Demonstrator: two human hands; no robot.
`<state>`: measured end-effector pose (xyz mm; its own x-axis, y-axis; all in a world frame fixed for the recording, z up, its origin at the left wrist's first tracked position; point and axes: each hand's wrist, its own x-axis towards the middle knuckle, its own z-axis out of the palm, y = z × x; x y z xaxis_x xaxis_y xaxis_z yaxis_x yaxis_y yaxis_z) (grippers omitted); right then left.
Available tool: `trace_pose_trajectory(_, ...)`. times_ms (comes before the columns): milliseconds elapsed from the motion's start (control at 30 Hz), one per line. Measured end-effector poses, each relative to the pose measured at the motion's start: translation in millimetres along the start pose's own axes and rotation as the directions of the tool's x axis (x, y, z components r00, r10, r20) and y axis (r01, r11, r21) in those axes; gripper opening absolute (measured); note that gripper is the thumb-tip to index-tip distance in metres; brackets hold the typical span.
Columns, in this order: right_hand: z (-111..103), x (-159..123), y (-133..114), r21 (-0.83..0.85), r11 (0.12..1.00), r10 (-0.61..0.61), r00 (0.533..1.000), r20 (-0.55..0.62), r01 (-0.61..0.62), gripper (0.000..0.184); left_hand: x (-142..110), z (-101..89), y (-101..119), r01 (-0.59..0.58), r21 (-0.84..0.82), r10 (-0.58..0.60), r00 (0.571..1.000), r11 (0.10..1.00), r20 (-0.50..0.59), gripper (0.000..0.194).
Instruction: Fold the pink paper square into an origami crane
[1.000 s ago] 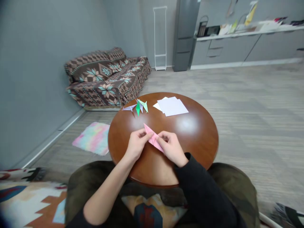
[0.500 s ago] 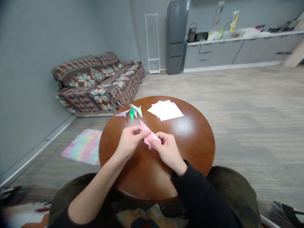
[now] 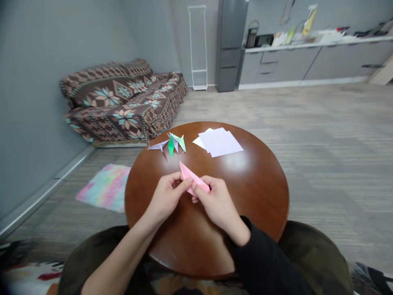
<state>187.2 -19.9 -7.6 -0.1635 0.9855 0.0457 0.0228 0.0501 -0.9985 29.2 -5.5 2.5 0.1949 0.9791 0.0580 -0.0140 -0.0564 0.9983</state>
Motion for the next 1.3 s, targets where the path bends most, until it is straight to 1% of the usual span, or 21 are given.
trace_pose_trajectory(67, 0.5, -0.4, 0.2, 0.001, 0.999, 0.032, 0.999, -0.007, -0.032, 0.021, -0.8, 2.0, 1.3, -0.023, 0.051, 0.025, 0.999, 0.998, -0.03, 0.021)
trace_pose_trajectory(133, 0.5, -0.3, 0.0, 0.0, 0.998, 0.055, 0.998, -0.018, -0.055, 0.019, -1.0, 4.7, 1.6, -0.038, 0.068, 0.042, 0.998, 0.997, -0.052, 0.021)
trace_pose_trajectory(333, -1.2, 0.2, -1.8, -0.03, 0.995, 0.094, 0.993, -0.07, -0.096, 0.014, -0.7, 9.5, -4.3, -0.049, 0.021, 0.05, 0.996, 0.999, -0.071, 0.021)
trace_pose_trajectory(433, -2.6, -0.8, -1.8, -0.021, 0.992, 0.12, 0.991, -0.059, -0.122, 0.011, 1.7, 4.4, -7.0, -0.052, 0.019, 0.053, 0.993, 0.998, -0.102, 0.021)
trace_pose_trajectory(533, -7.0, -1.6, 1.0, 0.032, 0.99, 0.136, 0.991, 0.011, -0.136, 0.01, 5.5, -8.0, -5.4, -0.101, 0.075, 0.113, 0.978, 0.992, -0.176, 0.02)
trace_pose_trajectory(567, -9.0, -1.6, 2.5, 0.053, 0.992, 0.114, 0.993, 0.03, -0.115, 0.013, 6.3, -12.7, -3.8, -0.115, 0.121, 0.133, 0.979, 0.986, -0.154, 0.019)
trace_pose_trajectory(600, -11.1, -1.5, 4.1, 0.074, 0.994, 0.08, 0.996, 0.043, -0.083, 0.017, 6.5, -17.1, -1.9, -0.118, 0.166, 0.134, 0.987, 0.979, -0.086, 0.02)
trace_pose_trajectory(633, -13.1, -1.1, 5.5, 0.103, 0.993, 0.056, 0.997, 0.058, -0.062, 0.022, 6.2, -21.0, 0.1, -0.098, 0.207, 0.095, 0.995, 0.973, 0.028, 0.02)
trace_pose_trajectory(667, -14.8, -0.7, 6.7, 0.14, 0.989, 0.039, 0.997, 0.073, -0.049, 0.027, 5.2, -24.0, 2.1, -0.078, 0.254, 0.045, 0.99, 0.964, 0.133, 0.02)
trace_pose_trajectory(700, -16.0, -0.2, 7.6, 0.178, 0.983, 0.032, 0.995, 0.098, -0.05, 0.033, 3.8, -26.3, 4.0, -0.074, 0.298, 0.013, 0.979, 0.952, 0.202, 0.02)
trace_pose_trajectory(733, -16.6, 0.3, 8.0, 0.207, 0.976, 0.035, 0.991, 0.127, -0.061, 0.037, 2.3, -27.7, 5.5, -0.07, 0.332, -0.017, 0.968, 0.941, 0.252, 0.021)
trace_pose_trajectory(800, -16.6, 0.8, 7.4, 0.191, 0.978, 0.048, 0.984, 0.169, -0.081, 0.038, -0.7, -29.1, 7.1, -0.075, 0.365, -0.042, 0.953, 0.928, 0.301, 0.021)
trace_pose_trajectory(867, -15.1, 0.4, 5.7, 0.109, 0.991, 0.062, 0.984, 0.17, -0.081, 0.03, -2.3, -29.1, 6.6, -0.06, 0.346, -0.055, 0.948, 0.936, 0.313, 0.022)
trace_pose_trajectory(933, -13.0, -0.4, 4.2, 0.046, 0.996, 0.072, 0.986, 0.152, -0.08, 0.025, -2.4, -27.9, 4.6, -0.015, 0.28, -0.068, 0.956, 0.96, 0.284, 0.02)
trace_pose_trajectory(967, -11.9, -0.8, 3.9, 0.046, 0.995, 0.078, 0.987, 0.143, -0.085, 0.025, -2.0, -26.8, 3.4, 0.006, 0.241, -0.069, 0.965, 0.971, 0.254, 0.018)
trace_pose_trajectory(1033, -10.0, -1.1, 4.3, 0.076, 0.993, 0.081, 0.989, 0.123, -0.091, 0.026, -1.2, -23.6, 1.2, 0.023, 0.163, -0.051, 0.983, 0.986, 0.174, 0.015)
trace_pose_trajectory(1100, -8.6, -0.5, 5.3, 0.121, 0.99, 0.064, 0.995, 0.08, -0.073, 0.027, -0.7, -20.0, -0.5, 0.015, 0.103, -0.028, 0.992, 0.995, 0.127, 0.013)
trace_pose_trajectory(1200, -7.3, 0.8, 6.7, 0.195, 0.979, 0.055, 0.998, 0.02, -0.058, 0.027, -1.2, -15.7, -3.6, 0.054, 0.027, -0.057, 0.986, 0.998, 0.159, 0.013)
trace_pose_trajectory(1233, -7.2, 1.0, 7.0, 0.208, 0.976, 0.06, 0.998, 0.012, -0.061, 0.027, -1.5, -14.8, -5.1, 0.071, 0.009, -0.071, 0.983, 0.997, 0.17, 0.013)
trace_pose_trajectory(1300, -7.4, 1.1, 7.3, 0.206, 0.976, 0.075, 0.997, 0.012, -0.076, 0.027, -2.1, -13.9, -8.1, 0.092, -0.017, -0.088, 0.984, 0.996, 0.158, 0.013)
